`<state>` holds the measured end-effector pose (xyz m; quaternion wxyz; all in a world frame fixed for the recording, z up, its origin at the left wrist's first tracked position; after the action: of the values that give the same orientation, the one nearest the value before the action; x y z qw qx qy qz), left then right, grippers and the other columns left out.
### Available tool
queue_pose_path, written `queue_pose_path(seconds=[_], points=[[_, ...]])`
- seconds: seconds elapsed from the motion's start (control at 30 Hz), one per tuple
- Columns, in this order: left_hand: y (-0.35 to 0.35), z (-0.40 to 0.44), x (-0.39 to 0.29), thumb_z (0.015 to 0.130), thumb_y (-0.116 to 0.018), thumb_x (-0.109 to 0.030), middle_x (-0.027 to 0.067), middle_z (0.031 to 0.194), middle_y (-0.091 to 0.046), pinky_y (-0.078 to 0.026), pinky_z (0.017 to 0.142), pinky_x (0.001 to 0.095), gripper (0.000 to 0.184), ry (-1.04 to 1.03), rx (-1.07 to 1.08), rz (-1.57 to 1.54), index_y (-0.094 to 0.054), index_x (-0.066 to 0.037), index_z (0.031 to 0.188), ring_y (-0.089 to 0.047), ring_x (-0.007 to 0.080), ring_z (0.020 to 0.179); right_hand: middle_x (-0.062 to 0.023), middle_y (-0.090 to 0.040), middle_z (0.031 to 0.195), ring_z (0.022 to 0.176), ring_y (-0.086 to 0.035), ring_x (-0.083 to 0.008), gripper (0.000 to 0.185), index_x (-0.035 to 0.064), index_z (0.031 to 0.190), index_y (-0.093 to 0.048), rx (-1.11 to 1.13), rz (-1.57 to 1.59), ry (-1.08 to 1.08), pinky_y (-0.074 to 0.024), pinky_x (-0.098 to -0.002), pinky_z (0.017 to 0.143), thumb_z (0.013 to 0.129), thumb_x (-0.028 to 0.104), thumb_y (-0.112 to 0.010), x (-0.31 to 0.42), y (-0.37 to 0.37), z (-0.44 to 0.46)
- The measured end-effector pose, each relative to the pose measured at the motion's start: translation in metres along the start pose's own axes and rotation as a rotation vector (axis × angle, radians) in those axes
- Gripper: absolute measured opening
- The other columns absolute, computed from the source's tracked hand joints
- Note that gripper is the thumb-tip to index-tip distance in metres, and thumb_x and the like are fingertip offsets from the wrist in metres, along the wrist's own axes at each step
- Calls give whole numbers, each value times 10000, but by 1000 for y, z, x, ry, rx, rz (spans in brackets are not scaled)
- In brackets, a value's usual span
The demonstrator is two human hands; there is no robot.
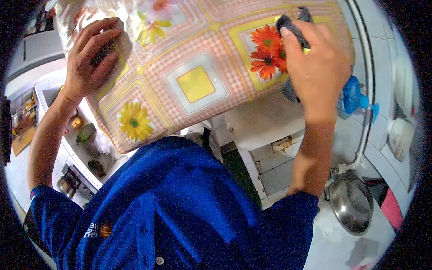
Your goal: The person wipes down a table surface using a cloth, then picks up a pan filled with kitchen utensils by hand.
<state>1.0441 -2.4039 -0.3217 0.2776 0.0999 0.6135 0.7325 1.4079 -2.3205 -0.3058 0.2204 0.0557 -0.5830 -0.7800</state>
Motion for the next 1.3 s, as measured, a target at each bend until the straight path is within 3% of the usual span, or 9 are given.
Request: queue_pose_path(seconds=[0.17, 0.37, 0.67, 1.0, 1.07, 1.3], points=[[4, 0, 1, 832, -677, -179, 133, 1332, -593, -423, 1041, 434, 402, 18, 58, 31, -640, -56, 1213, -558, 337, 1211, -88, -673, 887, 820, -663, -291, 187, 80, 960, -731, -26, 88, 32, -506, -372, 726, 822, 204, -754, 2, 1, 2], [4, 1, 2, 831, -669, -178, 137, 1332, -597, -421, 1046, 434, 404, 31, 53, 24, -639, -55, 1215, -558, 340, 1215, -97, -662, 864, 789, -656, -292, 177, 67, 946, -731, -30, 132, 33, -505, -372, 705, 806, 169, -768, 2, 1, 2], [5, 2, 0, 823, -690, -193, 122, 1321, -596, -451, 1016, 428, 398, 22, 40, 41, -644, -71, 1199, -566, 334, 1195, -95, -648, 844, 787, -649, -302, 166, 92, 934, -729, -80, 103, 86, -503, -386, 694, 808, 196, -761, 4, 2, 3], [3, 2, 0, 809, -682, -184, 124, 1315, -603, -448, 1015, 423, 399, 36, 45, 43, -646, -63, 1188, -573, 327, 1179, -94, -649, 875, 819, -645, -331, 197, 108, 935, -712, -66, 66, 8, -501, -423, 703, 840, 280, -713, 3, 0, 1], [4, 0, 1, 802, -681, -180, 131, 1311, -605, -445, 1016, 419, 403, 36, 54, 38, -646, -58, 1185, -576, 325, 1174, -75, -680, 930, 878, -666, -256, 221, 87, 1034, -714, -1, -1, 6, -509, -328, 784, 871, 234, -733, 5, -1, 2], [4, 0, 0, 819, -656, -203, 198, 1300, -597, -458, 989, 438, 394, 0, 32, 36, -640, -16, 1166, -581, 348, 1160, -95, -687, 976, 882, -668, -210, 187, 32, 1055, -682, -20, 176, 34, -509, -297, 817, 917, 159, -687, -8, -10, -5]])
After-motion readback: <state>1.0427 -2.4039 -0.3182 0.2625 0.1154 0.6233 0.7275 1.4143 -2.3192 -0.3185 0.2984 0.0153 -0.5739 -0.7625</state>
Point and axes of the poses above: each hand's wrist, its own z-axis towards the middle knuckle, its own y-axis out of the back of the hand, x = y × z, the point moved 4 cm from there along z, towards the middle knuckle
